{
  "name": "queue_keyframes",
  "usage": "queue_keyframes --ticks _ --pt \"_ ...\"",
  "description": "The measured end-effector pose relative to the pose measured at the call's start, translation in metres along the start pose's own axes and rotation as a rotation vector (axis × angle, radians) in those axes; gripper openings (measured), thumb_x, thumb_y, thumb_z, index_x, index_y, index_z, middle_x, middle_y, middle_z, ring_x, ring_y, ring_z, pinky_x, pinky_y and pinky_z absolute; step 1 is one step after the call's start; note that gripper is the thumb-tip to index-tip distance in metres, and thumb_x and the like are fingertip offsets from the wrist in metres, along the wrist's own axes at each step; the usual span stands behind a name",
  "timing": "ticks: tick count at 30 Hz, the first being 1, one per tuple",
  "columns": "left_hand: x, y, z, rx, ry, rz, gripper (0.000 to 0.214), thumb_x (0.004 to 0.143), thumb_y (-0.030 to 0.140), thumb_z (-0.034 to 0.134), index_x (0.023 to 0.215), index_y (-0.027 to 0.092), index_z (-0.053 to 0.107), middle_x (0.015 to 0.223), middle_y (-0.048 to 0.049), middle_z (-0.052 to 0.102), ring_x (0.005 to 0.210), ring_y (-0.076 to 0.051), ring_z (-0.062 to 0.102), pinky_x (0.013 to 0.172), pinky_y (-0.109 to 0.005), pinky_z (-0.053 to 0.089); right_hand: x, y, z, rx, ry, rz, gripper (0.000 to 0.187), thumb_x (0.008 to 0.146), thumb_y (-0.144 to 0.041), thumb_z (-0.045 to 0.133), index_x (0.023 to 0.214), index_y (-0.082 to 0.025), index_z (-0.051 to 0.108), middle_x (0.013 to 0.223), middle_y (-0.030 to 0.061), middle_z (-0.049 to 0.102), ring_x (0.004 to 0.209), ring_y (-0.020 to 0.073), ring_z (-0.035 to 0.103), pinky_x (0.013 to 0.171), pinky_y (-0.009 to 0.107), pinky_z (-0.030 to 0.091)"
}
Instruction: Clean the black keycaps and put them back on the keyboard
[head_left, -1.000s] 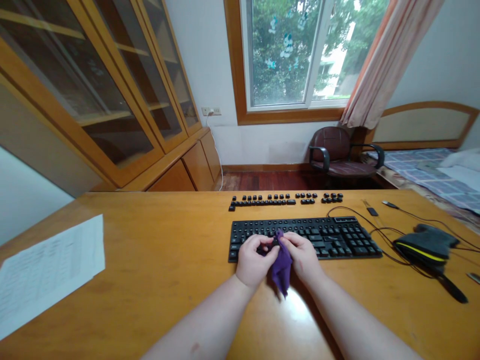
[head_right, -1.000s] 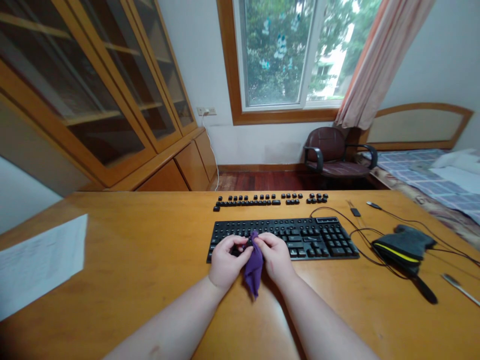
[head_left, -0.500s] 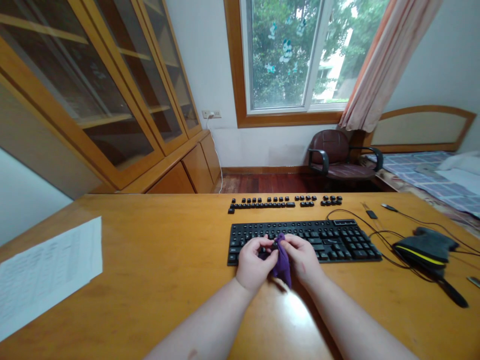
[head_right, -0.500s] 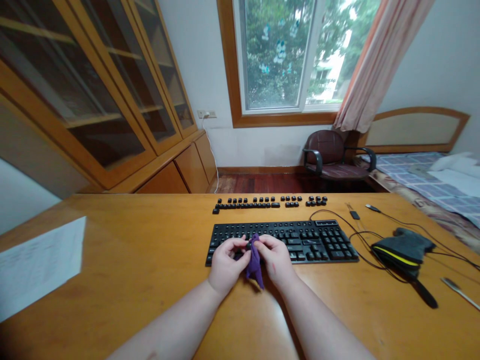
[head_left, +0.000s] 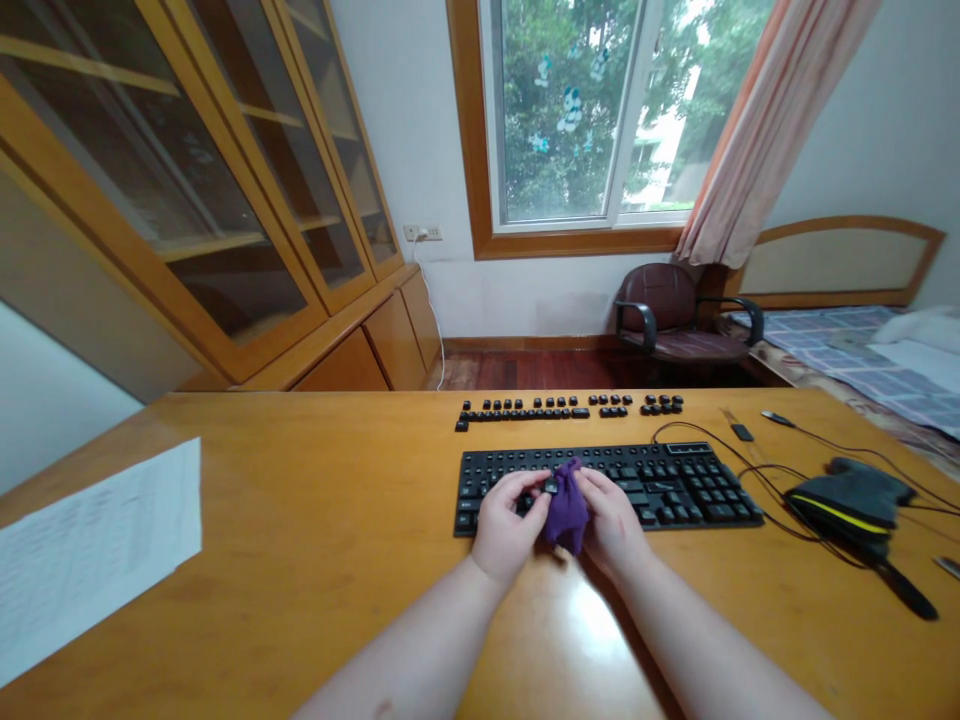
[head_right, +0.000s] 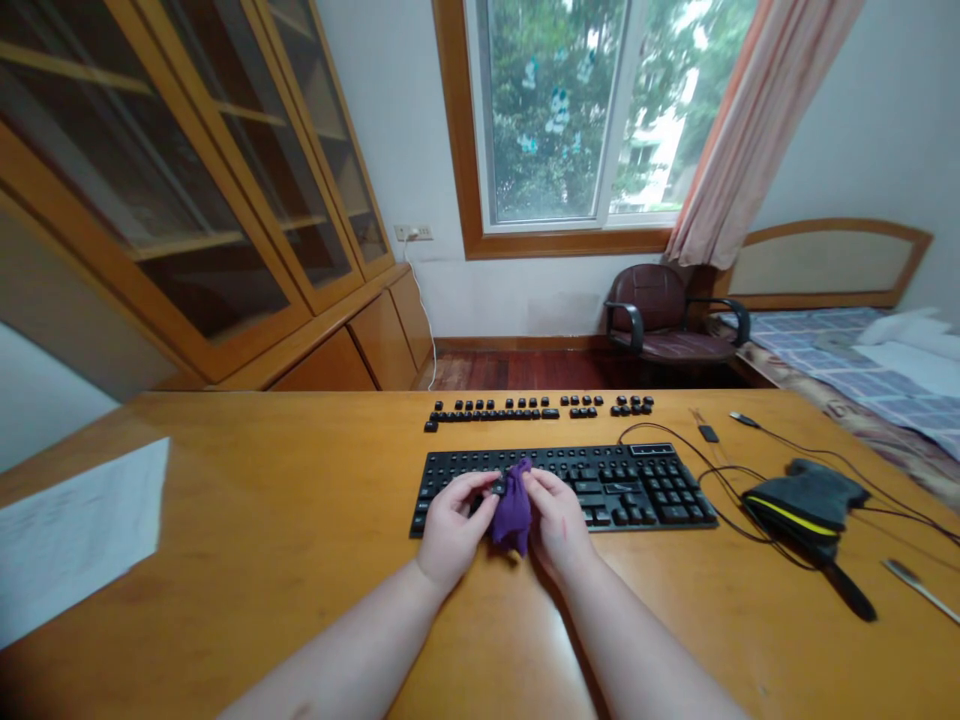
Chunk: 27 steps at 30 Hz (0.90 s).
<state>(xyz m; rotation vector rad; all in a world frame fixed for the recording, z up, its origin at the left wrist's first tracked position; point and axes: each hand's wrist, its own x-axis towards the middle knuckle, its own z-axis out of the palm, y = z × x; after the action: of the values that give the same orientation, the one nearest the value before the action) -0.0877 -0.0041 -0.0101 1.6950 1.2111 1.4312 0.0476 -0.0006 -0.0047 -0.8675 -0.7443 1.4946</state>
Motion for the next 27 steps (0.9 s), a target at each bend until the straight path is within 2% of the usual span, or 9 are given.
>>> queue_keyframes --ticks 4,9,12,16,22,27 --pt "0.0022 0.0068 -0.0019 0.036 -0.033 0.018 0.026 0.076 0.015 0.056 0.098 0.021 0.067 0.092 -0.0054 0.066 0.086 -0.015 0.061 0.082 -0.032 0.051 -0.0022 0.0029 0.0005 -0.115 -0.076 0.006 0.03 0.059 -0.033 0.076 0.082 -0.017 0.064 0.07 0.0026 0.067 0.056 0.0151 0.059 0.054 0.028 0.047" --pt "0.0032 0.0058 -0.0029 0.071 -0.05 0.046 0.024 0.076 0.016 0.057 0.096 0.024 0.069 0.092 -0.0047 0.067 0.09 -0.016 0.062 0.085 -0.034 0.051 -0.0017 0.0018 -0.0013 -0.229 -0.029 0.002 0.028 0.054 -0.033 0.079 0.066 -0.016 0.06 0.053 -0.0014 0.061 0.045 0.0116 0.054 0.048 0.025 0.046" --pt "0.0032 0.0016 -0.0035 0.083 -0.062 0.071 0.025 0.077 0.015 0.056 0.096 0.025 0.069 0.092 -0.0044 0.068 0.094 -0.017 0.061 0.089 -0.036 0.049 -0.0003 0.0019 -0.0029 -0.217 -0.027 0.016 0.029 0.055 -0.035 0.078 0.066 -0.016 0.06 0.053 -0.0004 0.062 0.046 0.0122 0.056 0.049 0.026 0.048" --pt "0.003 -0.0006 -0.004 0.084 -0.074 0.035 0.027 0.077 0.015 0.057 0.098 0.026 0.068 0.093 -0.0042 0.067 0.092 -0.016 0.061 0.086 -0.034 0.05 0.0011 0.0035 -0.0035 -0.162 -0.042 0.036 0.029 0.061 -0.04 0.073 0.064 -0.016 0.058 0.053 -0.0005 0.062 0.044 0.0106 0.056 0.048 0.024 0.048" --pt "0.0023 0.0023 -0.0036 0.087 -0.125 0.078 0.027 0.08 0.017 0.054 0.102 0.026 0.066 0.093 -0.0042 0.067 0.093 -0.016 0.06 0.089 -0.035 0.048 -0.0024 -0.0021 0.0026 -0.233 -0.044 0.023 0.033 0.053 -0.037 0.079 0.063 -0.017 0.054 0.05 -0.0031 0.059 0.043 0.0105 0.054 0.047 0.024 0.047" --pt "0.0041 0.0033 -0.0042 0.142 -0.106 0.067 0.025 0.077 0.021 0.059 0.1 0.025 0.067 0.092 -0.0051 0.067 0.09 -0.017 0.061 0.084 -0.034 0.051 -0.0025 -0.004 0.0018 -0.224 -0.018 0.008 0.032 0.057 -0.042 0.076 0.063 -0.016 0.057 0.05 -0.0013 0.06 0.043 0.0114 0.054 0.047 0.025 0.047"
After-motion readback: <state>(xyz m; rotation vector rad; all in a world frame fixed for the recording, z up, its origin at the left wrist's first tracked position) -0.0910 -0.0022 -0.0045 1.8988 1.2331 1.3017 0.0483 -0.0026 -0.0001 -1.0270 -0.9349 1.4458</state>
